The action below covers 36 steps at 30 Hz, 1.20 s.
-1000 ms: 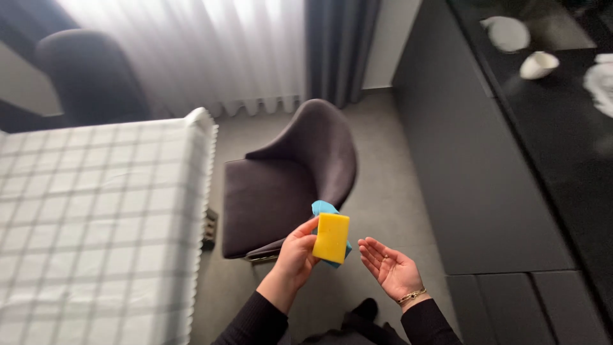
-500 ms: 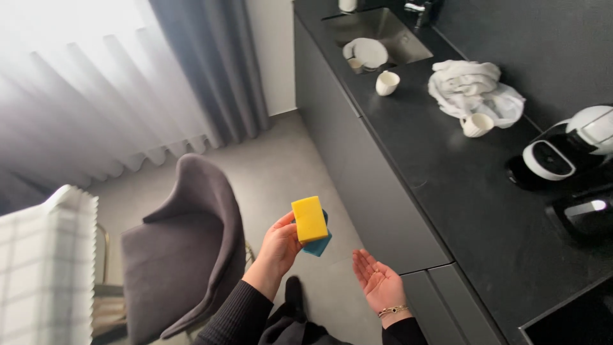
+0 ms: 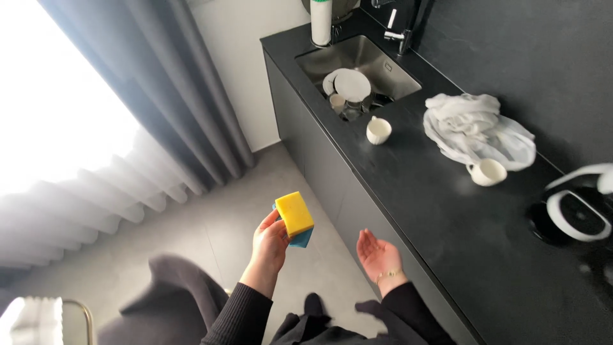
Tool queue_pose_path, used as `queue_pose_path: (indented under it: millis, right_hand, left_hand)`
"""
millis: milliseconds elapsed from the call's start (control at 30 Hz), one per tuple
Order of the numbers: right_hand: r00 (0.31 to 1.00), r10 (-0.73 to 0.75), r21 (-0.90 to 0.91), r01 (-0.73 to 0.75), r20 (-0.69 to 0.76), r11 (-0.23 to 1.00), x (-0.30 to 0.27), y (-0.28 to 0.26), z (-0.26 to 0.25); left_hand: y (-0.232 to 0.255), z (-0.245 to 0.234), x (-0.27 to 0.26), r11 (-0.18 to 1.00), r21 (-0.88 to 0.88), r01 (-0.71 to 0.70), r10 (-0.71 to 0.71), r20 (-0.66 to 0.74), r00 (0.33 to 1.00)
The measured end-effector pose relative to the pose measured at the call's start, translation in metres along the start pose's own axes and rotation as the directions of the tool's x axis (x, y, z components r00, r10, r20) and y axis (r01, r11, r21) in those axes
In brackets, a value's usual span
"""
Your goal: Clean a dining table by wiping it with a sponge and then a cloth
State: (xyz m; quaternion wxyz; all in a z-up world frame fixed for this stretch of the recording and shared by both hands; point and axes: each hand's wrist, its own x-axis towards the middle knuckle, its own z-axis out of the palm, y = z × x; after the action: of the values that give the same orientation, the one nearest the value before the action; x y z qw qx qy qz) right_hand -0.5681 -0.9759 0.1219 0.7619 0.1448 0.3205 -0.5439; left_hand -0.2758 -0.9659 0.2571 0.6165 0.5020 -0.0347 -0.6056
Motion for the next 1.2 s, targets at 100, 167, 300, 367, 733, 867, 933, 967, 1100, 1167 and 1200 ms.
queue_pose_path:
  millis: [100,167,300,367,733,867,933,967,1100,1167,1200]
  right_hand:
    - [1.0,0.027,0.051,-0.027,0.006,0.998,0.067,-0.008,0.048]
    - [1.0,0.03,0.054,-0.03,-0.001,0.998,0.11,-0.01,0.08]
    - [0.992,0.099,0.096,-0.091,-0.084,0.991,0.194,-0.02,0.138]
    - [0.989,0.114,0.086,-0.107,-0.092,0.991,0.236,-0.019,0.163]
    - [0.973,-0.107,-0.089,0.09,-0.207,0.992,0.433,-0.081,0.314]
    - [0.924,-0.232,-0.154,0.193,-0.303,0.969,0.508,-0.12,0.354]
    - [0.878,-0.344,-0.269,0.261,-0.332,0.927,0.516,-0.131,0.393]
    - [0.873,-0.35,-0.265,0.269,-0.34,0.926,0.527,-0.134,0.413]
    - [0.772,-0.589,-0.498,0.423,-0.239,0.757,0.661,-0.146,0.436]
    - [0.746,-0.652,-0.588,0.468,-0.137,0.659,0.688,-0.14,0.445]
    - [0.85,-0.523,-0.747,0.382,0.055,0.543,0.66,-0.128,0.464]
  left_hand:
    - [0.028,0.014,0.054,0.999,-0.017,-0.033,0.033,0.01,0.999]
    - [0.047,0.028,0.079,0.999,-0.02,-0.037,0.037,-0.006,0.999]
    - [0.073,0.062,0.136,0.998,0.019,-0.056,0.056,-0.032,0.998]
    - [0.087,0.075,0.165,0.998,0.034,-0.056,0.058,-0.06,0.996]
    - [0.158,0.194,0.352,0.965,0.239,-0.107,0.139,-0.12,0.983]
    - [0.189,0.24,0.402,0.946,0.303,-0.117,0.16,-0.121,0.98]
    - [0.199,0.258,0.433,0.926,0.349,-0.143,0.188,-0.1,0.977]
    - [0.203,0.264,0.452,0.926,0.353,-0.135,0.178,-0.093,0.98]
    - [0.202,0.268,0.566,0.878,0.43,-0.207,0.223,0.015,0.975]
    - [0.204,0.275,0.612,0.85,0.472,-0.234,0.218,0.088,0.972]
    - [0.211,0.286,0.621,0.817,0.517,-0.255,0.233,0.107,0.966]
